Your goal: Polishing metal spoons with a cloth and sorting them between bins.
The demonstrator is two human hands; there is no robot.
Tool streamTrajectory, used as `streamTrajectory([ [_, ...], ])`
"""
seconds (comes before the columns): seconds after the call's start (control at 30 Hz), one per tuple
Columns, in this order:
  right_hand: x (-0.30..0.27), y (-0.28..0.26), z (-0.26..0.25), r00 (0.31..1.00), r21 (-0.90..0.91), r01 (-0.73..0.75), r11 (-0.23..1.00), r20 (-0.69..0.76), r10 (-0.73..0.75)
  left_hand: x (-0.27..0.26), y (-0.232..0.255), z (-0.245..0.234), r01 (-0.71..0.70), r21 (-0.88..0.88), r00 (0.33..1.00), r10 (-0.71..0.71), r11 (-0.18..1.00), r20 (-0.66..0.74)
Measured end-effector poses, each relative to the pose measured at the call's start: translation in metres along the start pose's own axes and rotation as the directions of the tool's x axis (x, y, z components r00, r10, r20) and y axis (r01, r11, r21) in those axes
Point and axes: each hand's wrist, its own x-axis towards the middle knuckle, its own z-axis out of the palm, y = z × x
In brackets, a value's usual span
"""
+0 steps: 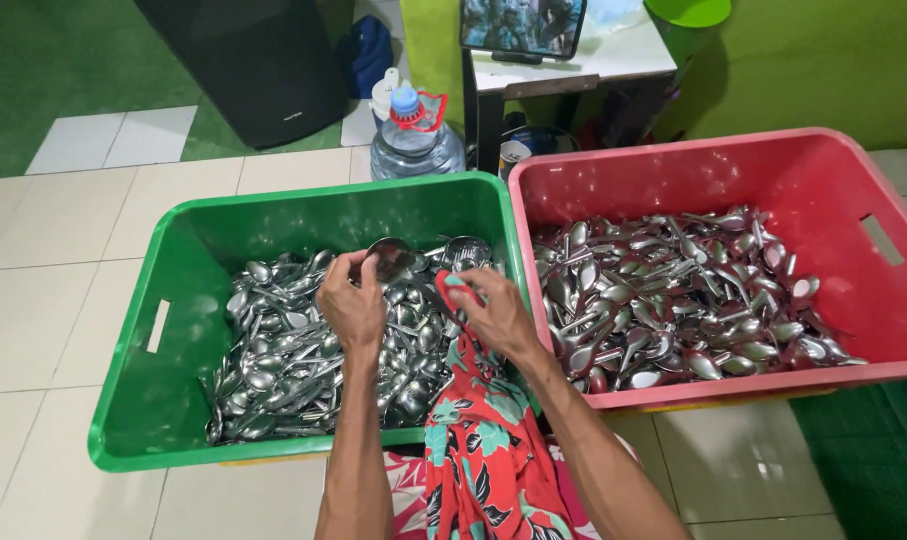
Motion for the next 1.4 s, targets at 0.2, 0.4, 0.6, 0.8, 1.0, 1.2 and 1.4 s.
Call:
streamTrajectory([
  [0.2, -0.005, -0.014, 0.005, 0.959, 0.136, -0.197, 0.971, 0.232, 0.163, -0.001, 0.002, 0.001, 0.033, -0.101, 0.999, -0.034, 0.994, -0.007],
  [0.4, -0.001, 0.015, 0.022, 0.968, 0.359, -0.25, 0.899, 0.115, 0.223, -0.009, 0.052, -0.006, 0.442, -0.223, 0.889, -0.392, 0.869, 0.236],
  [0.6, 0.001, 0.018, 0.027, 0.956, 0.395, -0.283, 0.874, 0.043, 0.29, -0.033, 0.048, 0.02, 0.456, -0.276, 0.789, -0.241, 0.846, 0.565],
  [0.8, 0.002, 0.017, 0.014, 0.946, 0.286, -0.297, 0.911, -0.04, 0.321, -0.022, 0.048, 0.005, 0.434, -0.204, 0.833, -0.304, 0.878, 0.462],
  [1.0, 0.008, 0.018, 0.009, 0.944, -0.104, 0.022, 0.994, -0.325, -0.055, -0.032, 0.008, 0.02, 0.399, -0.07, 0.693, -0.251, 0.914, 0.676],
  [1.2, 0.008, 0.029, 0.03, 0.944, -0.336, 0.228, 0.914, -0.153, -0.292, -0.034, 0.028, 0.011, 0.259, 0.008, 0.636, -0.177, 0.966, 0.751],
  [1.4, 0.013, 0.031, 0.032, 0.924, -0.455, 0.23, 0.86, -0.174, -0.34, -0.041, 0.004, 0.02, 0.244, -0.004, 0.629, -0.156, 0.97, 0.761],
])
